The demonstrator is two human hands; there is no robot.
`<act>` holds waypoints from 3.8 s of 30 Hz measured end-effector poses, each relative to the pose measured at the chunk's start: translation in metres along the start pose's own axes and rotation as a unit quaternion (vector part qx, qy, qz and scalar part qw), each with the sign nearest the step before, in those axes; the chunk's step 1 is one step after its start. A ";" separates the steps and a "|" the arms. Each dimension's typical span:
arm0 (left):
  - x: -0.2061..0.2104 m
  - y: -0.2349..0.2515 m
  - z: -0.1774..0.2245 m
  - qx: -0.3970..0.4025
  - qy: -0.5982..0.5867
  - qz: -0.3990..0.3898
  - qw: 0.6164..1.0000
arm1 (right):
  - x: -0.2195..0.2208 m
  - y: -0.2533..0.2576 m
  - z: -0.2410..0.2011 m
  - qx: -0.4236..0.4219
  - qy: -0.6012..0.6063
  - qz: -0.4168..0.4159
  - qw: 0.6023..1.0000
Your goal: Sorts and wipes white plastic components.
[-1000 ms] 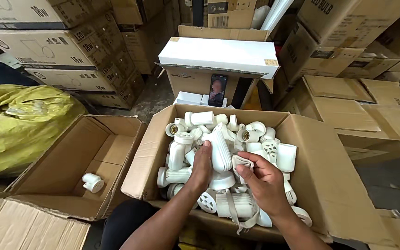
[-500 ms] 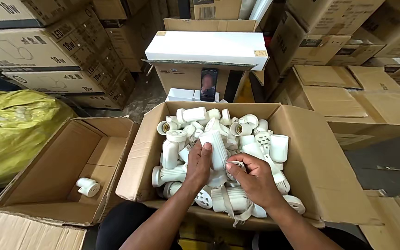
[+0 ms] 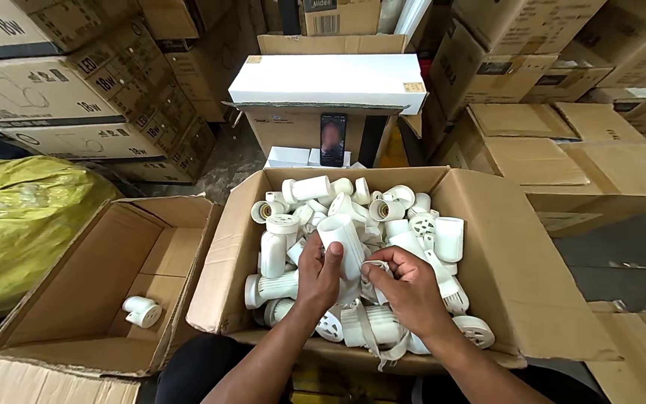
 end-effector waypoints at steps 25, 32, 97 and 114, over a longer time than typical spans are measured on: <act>-0.015 0.012 0.019 -0.012 0.036 -0.015 0.999 | 0.004 0.001 -0.007 0.032 0.042 -0.004 0.999; -0.009 0.006 0.019 0.043 0.029 -0.095 0.994 | -0.001 0.003 -0.012 0.039 0.053 0.026 0.998; 0.002 -0.009 0.010 -0.042 0.074 -0.170 0.982 | -0.004 0.009 -0.018 -0.089 -0.030 0.109 0.990; -0.019 0.016 0.006 -0.168 -0.191 -0.049 0.966 | -0.018 0.029 0.005 0.141 0.268 0.167 0.938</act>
Point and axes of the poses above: each hand's wrist, its own y-axis towards the middle knuckle, its own x-axis out of the palm, z = x × y, the point moved 2 cm from there along y, towards the middle knuckle, and after that the axes turned 2 degrees about x, right-handed, at the moved point
